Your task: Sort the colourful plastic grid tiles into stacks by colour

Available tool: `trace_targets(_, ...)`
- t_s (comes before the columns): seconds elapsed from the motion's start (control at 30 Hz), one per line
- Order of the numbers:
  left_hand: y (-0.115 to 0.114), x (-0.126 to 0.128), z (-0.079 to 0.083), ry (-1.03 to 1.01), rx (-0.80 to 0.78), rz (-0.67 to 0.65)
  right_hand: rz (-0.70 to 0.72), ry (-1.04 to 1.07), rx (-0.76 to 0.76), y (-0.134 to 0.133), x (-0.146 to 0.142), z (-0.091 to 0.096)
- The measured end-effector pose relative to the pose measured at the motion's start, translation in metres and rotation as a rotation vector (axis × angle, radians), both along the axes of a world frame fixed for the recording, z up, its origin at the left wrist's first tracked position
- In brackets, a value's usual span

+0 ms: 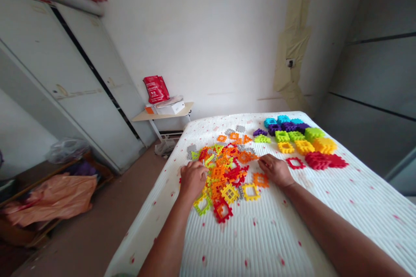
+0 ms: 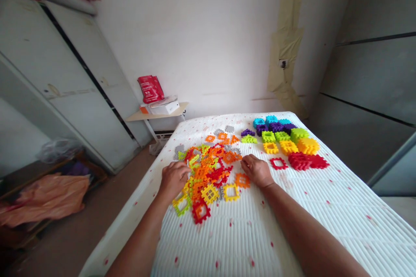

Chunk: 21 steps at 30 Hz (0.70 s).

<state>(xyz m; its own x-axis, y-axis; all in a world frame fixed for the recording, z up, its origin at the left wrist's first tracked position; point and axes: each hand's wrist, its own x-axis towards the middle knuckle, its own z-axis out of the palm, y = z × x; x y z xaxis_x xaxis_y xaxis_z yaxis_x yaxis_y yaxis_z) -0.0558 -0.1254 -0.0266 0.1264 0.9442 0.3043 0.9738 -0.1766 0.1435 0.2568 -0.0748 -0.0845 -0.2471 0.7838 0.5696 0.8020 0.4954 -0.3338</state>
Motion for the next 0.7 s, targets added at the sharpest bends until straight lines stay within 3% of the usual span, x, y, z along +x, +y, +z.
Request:
trace_targets(0.2, -0.026, 0.004, -0.001, 0.113, -0.132, 0.133, -0.001, -0.012, -0.01, -0.001, -0.002, 0.001)
trace_targets(0.43, -0.02, 0.015, -0.006, 0.151, -0.152, 0.212, -0.02, -0.027, -0.017, 0.0, -0.002, 0.0)
trace_targets(0.7, -0.012, 0.014, -0.004, 0.087, -0.227, 0.213, 0.002, 0.012, -0.046, -0.001, -0.002, 0.002)
